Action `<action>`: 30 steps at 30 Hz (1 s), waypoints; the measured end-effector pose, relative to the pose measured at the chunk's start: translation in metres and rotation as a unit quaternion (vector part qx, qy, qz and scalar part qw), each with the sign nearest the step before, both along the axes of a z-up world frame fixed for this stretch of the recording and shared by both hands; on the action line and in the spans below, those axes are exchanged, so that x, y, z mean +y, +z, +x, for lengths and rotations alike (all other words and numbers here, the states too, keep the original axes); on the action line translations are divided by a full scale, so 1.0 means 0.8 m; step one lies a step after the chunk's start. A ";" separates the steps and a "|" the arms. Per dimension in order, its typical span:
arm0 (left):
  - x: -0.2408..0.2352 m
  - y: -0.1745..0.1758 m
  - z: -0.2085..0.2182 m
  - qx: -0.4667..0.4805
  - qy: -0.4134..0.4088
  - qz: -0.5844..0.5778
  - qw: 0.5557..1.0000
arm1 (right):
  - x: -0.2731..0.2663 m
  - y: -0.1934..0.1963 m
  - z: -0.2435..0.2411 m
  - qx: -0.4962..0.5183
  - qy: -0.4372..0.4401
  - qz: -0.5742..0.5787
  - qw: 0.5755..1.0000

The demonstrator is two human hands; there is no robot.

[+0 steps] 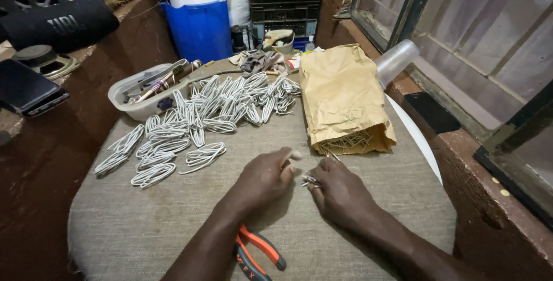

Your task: Cutting small white wire pieces from bundles using wire cutters

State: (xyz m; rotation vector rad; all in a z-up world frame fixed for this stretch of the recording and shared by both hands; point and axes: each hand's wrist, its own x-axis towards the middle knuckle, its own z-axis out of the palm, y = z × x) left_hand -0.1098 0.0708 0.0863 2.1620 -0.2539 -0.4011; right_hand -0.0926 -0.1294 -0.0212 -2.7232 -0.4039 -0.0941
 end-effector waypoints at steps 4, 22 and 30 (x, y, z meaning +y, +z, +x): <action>0.012 -0.054 0.043 -0.082 -0.010 0.039 0.996 | 0.034 0.091 -0.040 0.167 -0.160 0.145 0.962; 0.010 -0.076 0.053 -0.203 -0.047 0.042 0.977 | -0.055 0.042 0.124 0.050 -0.300 0.311 0.900; 0.010 -0.069 0.047 -0.137 -0.046 0.054 0.988 | -0.050 0.038 0.175 0.119 -0.327 0.104 0.932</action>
